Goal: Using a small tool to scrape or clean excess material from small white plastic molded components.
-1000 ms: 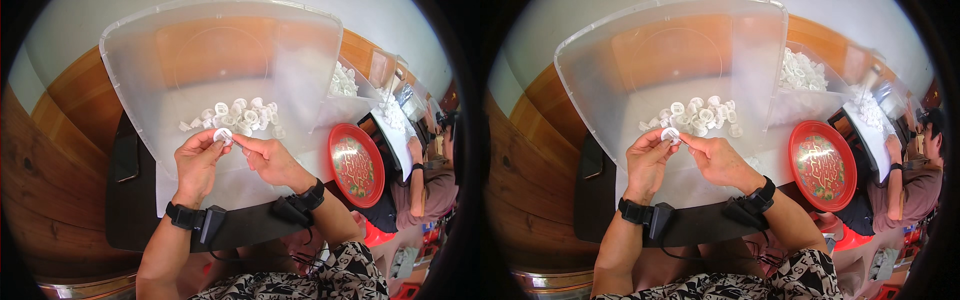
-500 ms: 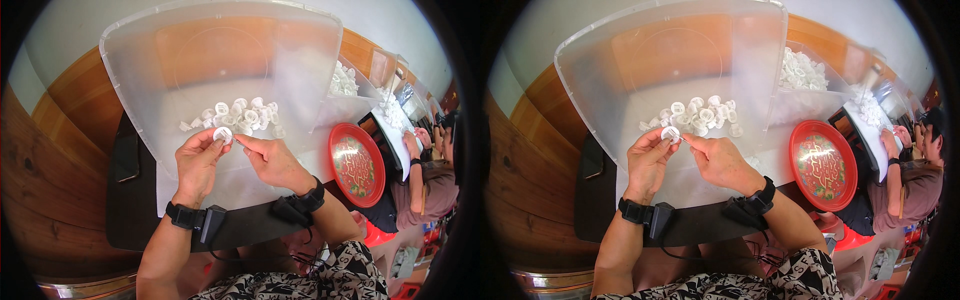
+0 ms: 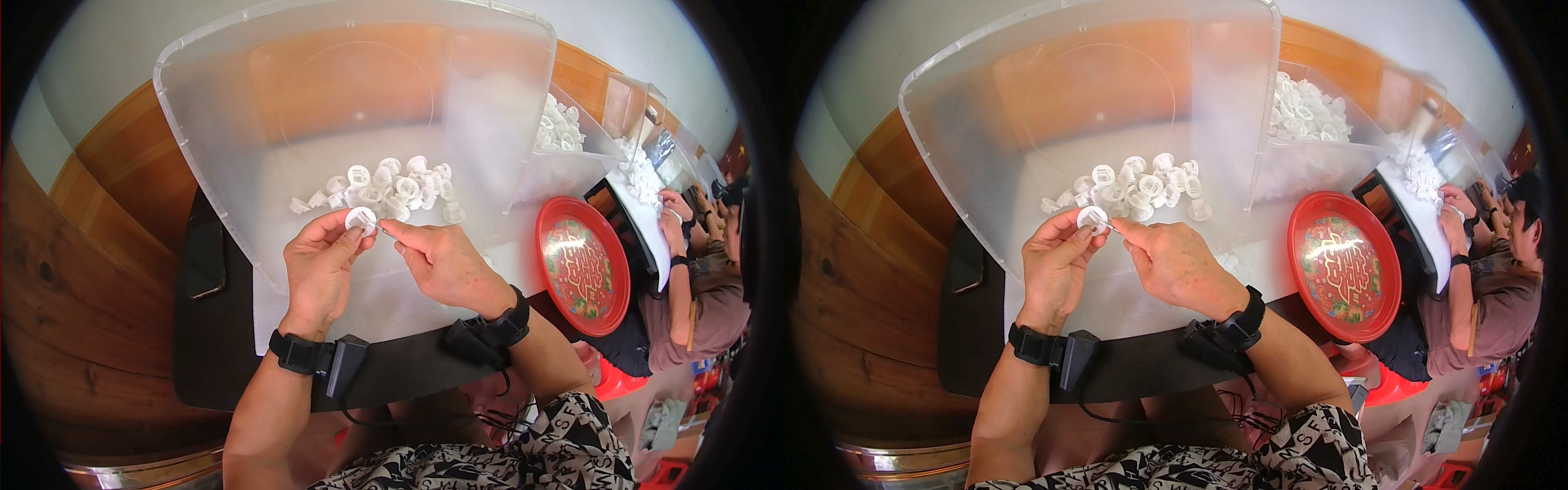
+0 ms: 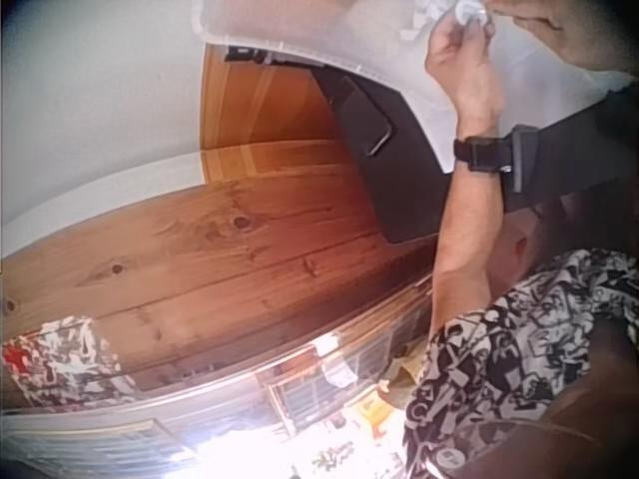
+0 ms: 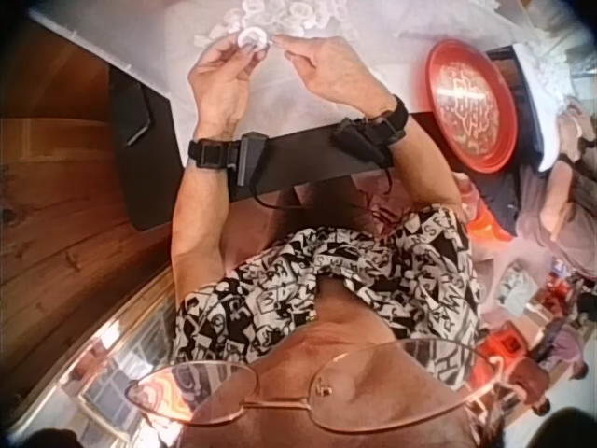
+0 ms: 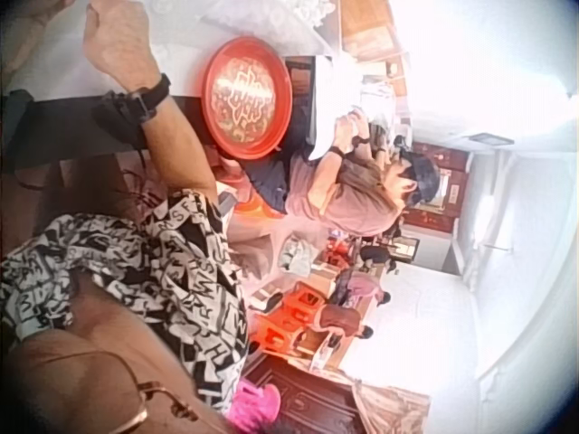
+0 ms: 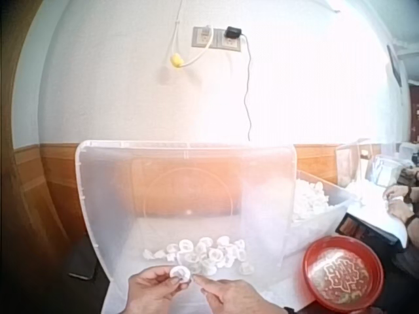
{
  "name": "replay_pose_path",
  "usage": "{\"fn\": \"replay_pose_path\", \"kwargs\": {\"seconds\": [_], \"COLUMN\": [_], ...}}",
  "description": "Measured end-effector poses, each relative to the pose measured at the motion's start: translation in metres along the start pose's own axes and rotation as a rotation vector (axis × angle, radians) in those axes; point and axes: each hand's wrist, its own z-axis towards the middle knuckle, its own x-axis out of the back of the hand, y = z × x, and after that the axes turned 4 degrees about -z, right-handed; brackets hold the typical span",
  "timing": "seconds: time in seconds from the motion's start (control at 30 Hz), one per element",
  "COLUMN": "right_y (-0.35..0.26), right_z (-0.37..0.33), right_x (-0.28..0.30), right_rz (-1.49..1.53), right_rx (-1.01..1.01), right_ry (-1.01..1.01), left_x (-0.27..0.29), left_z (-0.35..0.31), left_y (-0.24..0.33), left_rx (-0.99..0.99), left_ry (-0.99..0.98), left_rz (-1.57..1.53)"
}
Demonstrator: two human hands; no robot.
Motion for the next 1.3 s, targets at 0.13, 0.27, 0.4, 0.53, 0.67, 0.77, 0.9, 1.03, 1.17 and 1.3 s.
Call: {"fn": "replay_pose_path", "kwargs": {"seconds": [0.13,0.27,0.4,0.53,0.67,0.77,0.9,1.03,1.17,1.3], "right_y": [0.0,0.0,0.001,0.004,0.001,-0.002,-0.009,-0.01,0.002,-0.001], "right_z": [0.0,-0.001,-0.001,-0.003,-0.003,-0.004,-0.003,-0.001,-0.003,-0.002], "right_x": [0.001,0.002,-0.002,-0.003,-0.001,0.001,0.004,0.007,0.003,0.005], "right_rz": [-0.009,-0.022,-0.052,-0.108,-0.185,-0.274,-0.416,-0.408,-0.203,0.045], "right_rx": [0.003,0.006,0.018,0.061,0.066,0.063,0.03,-0.034,-0.036,-0.094], "right_ry": [0.002,0.002,-0.022,-0.014,-0.066,-0.118,-0.236,-0.327,-0.196,-0.062], "left_x": [-0.003,-0.004,0.001,-0.002,-0.003,-0.004,-0.006,-0.006,-0.004,0.006], "left_z": [0.0,0.0,0.0,-0.002,-0.003,-0.004,-0.008,-0.006,-0.001,0.002], "left_y": [0.001,-0.001,-0.004,-0.006,-0.007,-0.009,-0.01,-0.013,-0.011,-0.007], "left_rx": [0.002,-0.009,-0.042,-0.061,-0.103,-0.129,-0.098,-0.051,-0.027,-0.023], "left_ry": [0.001,0.002,-0.004,-0.006,0.005,0.004,0.015,0.024,0.027,0.049], "left_rz": [-0.001,0.021,0.1,0.176,0.259,0.372,0.548,0.538,0.407,0.218]}}
